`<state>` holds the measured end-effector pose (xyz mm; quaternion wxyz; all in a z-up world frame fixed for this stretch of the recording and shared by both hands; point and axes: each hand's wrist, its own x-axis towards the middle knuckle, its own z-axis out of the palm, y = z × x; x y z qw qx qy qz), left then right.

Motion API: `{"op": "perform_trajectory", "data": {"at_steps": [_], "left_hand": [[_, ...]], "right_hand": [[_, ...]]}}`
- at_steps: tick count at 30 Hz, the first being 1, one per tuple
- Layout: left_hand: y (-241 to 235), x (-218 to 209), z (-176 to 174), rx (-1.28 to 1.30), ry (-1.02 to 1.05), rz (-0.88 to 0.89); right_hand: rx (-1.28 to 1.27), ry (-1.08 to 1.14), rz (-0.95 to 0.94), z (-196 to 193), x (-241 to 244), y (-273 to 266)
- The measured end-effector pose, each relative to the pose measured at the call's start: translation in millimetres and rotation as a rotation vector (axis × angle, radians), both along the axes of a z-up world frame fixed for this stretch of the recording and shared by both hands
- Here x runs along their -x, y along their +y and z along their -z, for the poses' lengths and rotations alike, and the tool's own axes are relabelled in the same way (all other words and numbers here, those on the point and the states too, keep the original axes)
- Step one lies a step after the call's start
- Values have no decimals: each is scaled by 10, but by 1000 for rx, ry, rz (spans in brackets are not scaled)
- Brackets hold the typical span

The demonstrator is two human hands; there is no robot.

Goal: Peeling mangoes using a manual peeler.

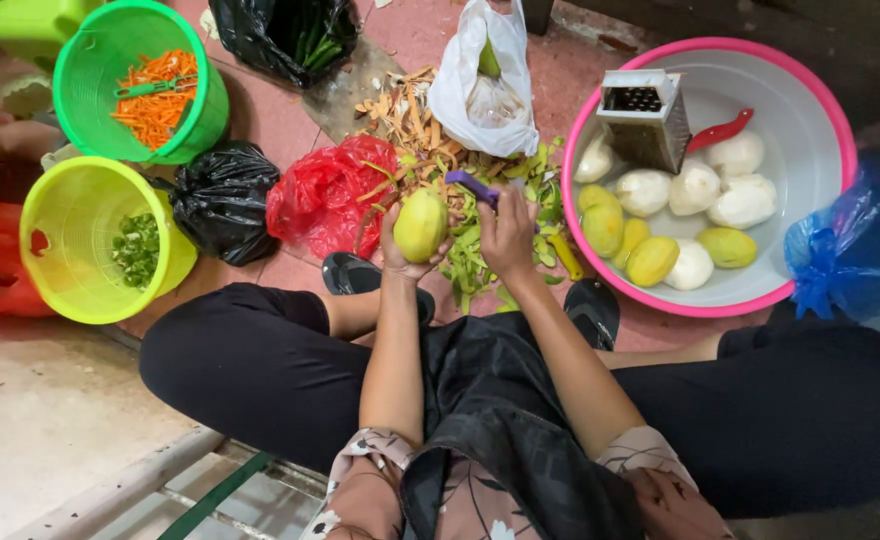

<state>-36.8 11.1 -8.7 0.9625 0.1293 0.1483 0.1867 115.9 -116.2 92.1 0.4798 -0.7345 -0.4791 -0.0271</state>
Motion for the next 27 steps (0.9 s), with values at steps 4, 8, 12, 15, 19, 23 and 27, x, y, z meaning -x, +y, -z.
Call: {"op": "perform_trajectory", "data": {"at_steps": [4,8,12,15,19,23,27], "left_hand": [[60,35,378,-21,28,-19],[-12,16,69,-118,86,-68],[19,37,-154,-196,99,-102],[63,66,-21,-209,83,-123],[160,91,199,-207,100,-87],[-64,22,-373,-196,135,-76],[39,104,343,-172,166,-79]], "right_hand": [[-65,-78,-32,183,-20,108],[-22,-375,-84,495,-166,141],[179,-231,74,360,-503,-222],[75,-264,61,218,-334,-149],[-9,-301,-62,376,-74,140],[65,-282,-97,365,-167,6],[114,-242,-120,240,-223,-24]]}}
